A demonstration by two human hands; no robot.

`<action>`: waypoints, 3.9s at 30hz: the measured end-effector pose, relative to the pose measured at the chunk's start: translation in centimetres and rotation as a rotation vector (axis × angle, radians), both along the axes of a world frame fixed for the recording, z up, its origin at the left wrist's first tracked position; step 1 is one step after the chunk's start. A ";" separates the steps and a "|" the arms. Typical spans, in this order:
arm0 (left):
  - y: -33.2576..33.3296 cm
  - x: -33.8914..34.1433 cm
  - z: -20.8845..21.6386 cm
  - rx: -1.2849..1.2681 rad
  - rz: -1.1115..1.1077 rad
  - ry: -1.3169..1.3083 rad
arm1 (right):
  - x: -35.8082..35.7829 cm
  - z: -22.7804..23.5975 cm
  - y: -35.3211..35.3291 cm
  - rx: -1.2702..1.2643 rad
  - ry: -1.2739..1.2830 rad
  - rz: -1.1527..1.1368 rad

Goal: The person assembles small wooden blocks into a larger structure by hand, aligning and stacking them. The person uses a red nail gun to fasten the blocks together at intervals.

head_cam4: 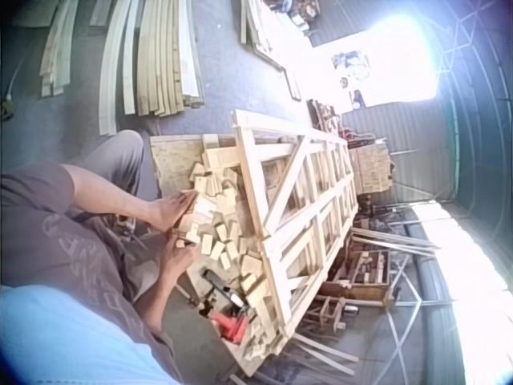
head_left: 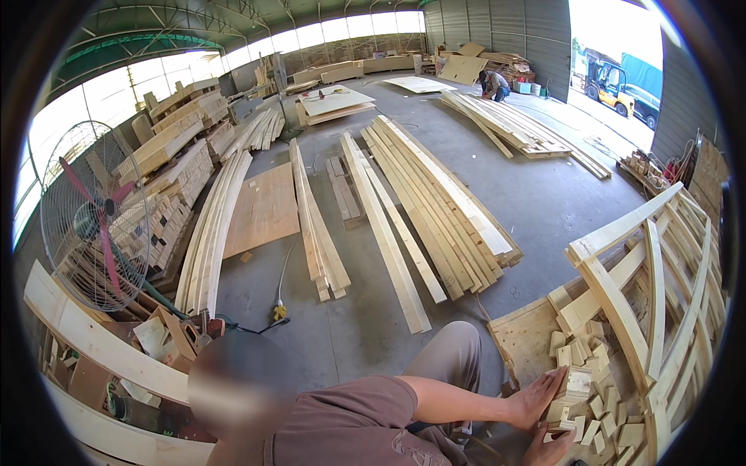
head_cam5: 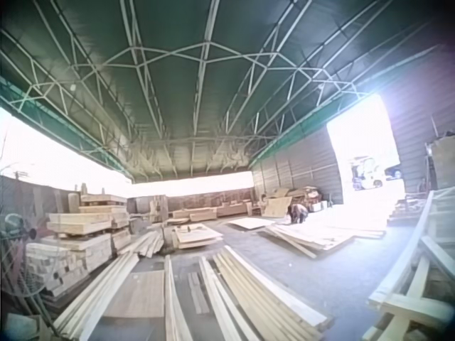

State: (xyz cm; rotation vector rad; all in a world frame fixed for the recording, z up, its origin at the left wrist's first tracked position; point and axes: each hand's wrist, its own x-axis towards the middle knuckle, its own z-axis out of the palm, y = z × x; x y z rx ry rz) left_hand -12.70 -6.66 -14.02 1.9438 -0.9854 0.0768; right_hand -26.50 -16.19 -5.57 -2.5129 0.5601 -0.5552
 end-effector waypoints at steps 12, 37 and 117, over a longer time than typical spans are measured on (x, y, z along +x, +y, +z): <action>0.0 0.3 0.9 0.030 -0.082 0.113 | -0.3 0.5 0.3 0.027 -0.020 -0.001; 1.4 0.2 1.7 0.032 -0.016 -0.066 | 0.3 0.1 0.7 0.121 -0.088 -0.031; 2.0 1.4 0.9 0.167 -0.077 0.025 | 1.1 -1.7 0.9 0.061 -0.124 -0.070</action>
